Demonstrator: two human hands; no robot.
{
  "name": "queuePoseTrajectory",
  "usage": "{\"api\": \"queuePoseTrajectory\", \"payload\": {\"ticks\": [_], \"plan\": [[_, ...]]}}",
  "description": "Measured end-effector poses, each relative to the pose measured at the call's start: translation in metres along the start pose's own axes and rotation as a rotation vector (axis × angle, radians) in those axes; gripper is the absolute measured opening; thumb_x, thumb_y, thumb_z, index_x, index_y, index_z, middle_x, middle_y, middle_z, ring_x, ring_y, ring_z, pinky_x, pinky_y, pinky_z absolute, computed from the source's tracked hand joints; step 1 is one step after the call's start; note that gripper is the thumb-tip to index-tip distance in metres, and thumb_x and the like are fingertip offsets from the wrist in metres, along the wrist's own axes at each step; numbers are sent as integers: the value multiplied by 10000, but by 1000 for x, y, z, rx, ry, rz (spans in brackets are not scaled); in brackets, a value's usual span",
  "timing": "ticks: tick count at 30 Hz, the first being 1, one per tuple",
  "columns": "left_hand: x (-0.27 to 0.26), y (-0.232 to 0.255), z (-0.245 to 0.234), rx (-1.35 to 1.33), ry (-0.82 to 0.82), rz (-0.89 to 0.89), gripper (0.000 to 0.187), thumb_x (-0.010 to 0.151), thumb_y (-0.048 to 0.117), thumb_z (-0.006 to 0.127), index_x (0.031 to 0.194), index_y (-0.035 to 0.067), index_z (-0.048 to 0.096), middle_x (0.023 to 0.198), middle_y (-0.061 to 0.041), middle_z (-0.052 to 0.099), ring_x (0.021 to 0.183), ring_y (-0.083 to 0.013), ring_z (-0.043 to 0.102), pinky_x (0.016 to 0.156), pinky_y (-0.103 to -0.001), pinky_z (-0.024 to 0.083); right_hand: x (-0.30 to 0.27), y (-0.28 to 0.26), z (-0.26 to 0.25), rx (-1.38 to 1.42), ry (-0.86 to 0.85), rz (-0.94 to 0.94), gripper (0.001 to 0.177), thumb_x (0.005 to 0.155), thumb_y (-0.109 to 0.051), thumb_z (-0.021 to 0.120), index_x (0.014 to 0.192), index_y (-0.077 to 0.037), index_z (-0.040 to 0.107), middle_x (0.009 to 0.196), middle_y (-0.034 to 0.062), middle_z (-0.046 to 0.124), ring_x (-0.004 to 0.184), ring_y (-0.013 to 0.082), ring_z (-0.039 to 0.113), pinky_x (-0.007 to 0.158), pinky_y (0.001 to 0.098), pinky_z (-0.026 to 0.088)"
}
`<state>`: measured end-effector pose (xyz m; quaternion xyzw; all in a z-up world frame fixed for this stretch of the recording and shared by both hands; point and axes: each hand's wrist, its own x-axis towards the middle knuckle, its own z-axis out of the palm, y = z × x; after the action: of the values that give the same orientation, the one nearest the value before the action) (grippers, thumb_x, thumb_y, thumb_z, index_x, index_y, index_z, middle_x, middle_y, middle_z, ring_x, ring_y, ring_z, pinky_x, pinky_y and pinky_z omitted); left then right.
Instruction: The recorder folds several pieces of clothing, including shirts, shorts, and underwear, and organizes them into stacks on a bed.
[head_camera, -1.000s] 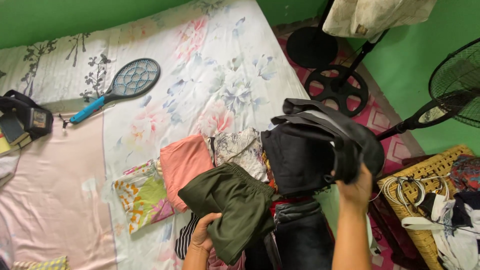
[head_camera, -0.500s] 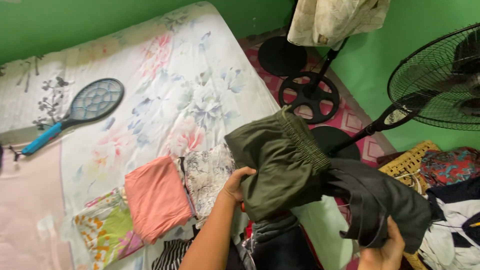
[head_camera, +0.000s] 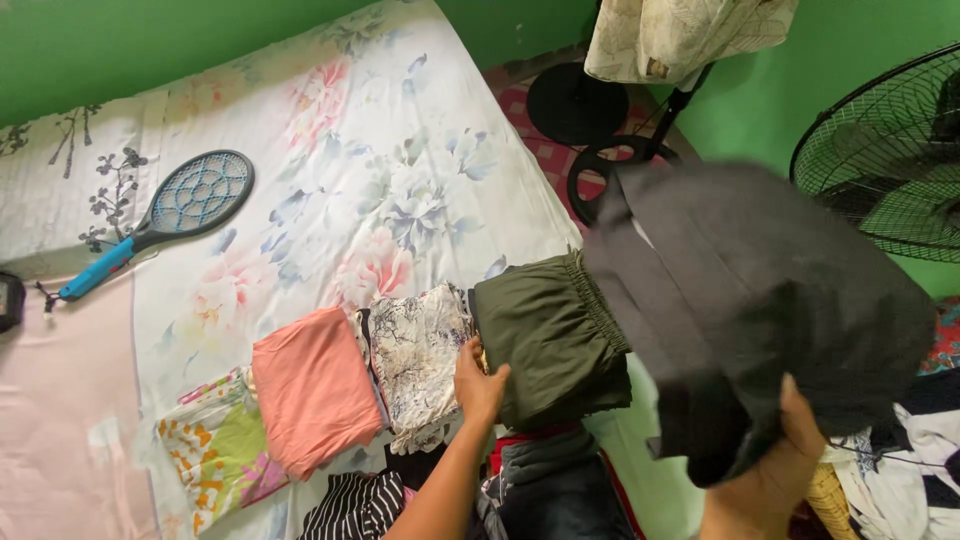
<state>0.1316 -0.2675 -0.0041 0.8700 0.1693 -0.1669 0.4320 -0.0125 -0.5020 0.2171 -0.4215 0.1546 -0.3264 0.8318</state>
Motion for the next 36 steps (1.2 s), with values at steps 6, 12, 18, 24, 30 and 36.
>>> {"api": "queuePoseTrajectory", "payload": {"ticks": [6, 12, 18, 24, 30, 36], "plan": [[3, 3, 13, -1001, -372, -164, 798, 928, 630, 626, 1396, -15, 593, 1207, -214, 709, 988, -275, 701, 871, -434, 551, -1, 113, -21, -28, 412, 667, 581, 873, -309, 759, 1313, 42, 615, 1259, 139, 672, 1096, 305, 654, 991, 456, 521], [-11, -16, 40, -437, -125, -190, 987, 877, 553, 777, 1549, 30, 279, 1563, -233, 355, 1418, -367, 378, 1133, -491, 345, -46, 265, -126, -323, 626, 885, 758, 784, -248, 887, 1359, 118, 554, 1384, 180, 607, 1230, 318, 612, 1042, 443, 504], [-15, 4, 31, -190, 141, 103, 944, 755, 170, 920, 1508, 85, 358, 1481, -256, 498, 1320, -452, 461, 1062, -484, 386, -52, 200, -90, -823, 617, 260, 862, 795, -237, 884, 1452, 118, 451, 1495, 288, 508, 1361, 399, 498, 1100, 502, 427], [-14, -5, 34, -271, 78, -96, 1009, 711, 124, 881, 1548, 157, 318, 1365, -231, 602, 1237, -363, 600, 1041, -411, 473, -28, 144, 13, -1695, -162, -546, 744, 899, -462, 762, 1546, -246, 464, 1639, 306, 325, 1501, 523, 335, 1160, 586, 353], [-47, -63, 10, -315, -68, -75, 755, 767, 101, 713, 1477, 175, 466, 1163, -114, 753, 989, -282, 749, 908, -377, 570, -5, 201, -38, -1906, -323, -112, 851, 784, -721, 621, 1554, -410, 441, 1712, 191, 106, 1543, 466, 111, 1140, 700, 213], [-161, -180, -77, 7, 87, 372, 359, 742, 27, 680, 1099, 50, 651, 1101, -155, 660, 1067, -385, 609, 921, -472, 488, -58, 176, 6, -1788, -369, -478, 579, 959, -280, 725, 1511, -160, 600, 1678, 268, 381, 1558, 487, 331, 1170, 639, 318]]}}
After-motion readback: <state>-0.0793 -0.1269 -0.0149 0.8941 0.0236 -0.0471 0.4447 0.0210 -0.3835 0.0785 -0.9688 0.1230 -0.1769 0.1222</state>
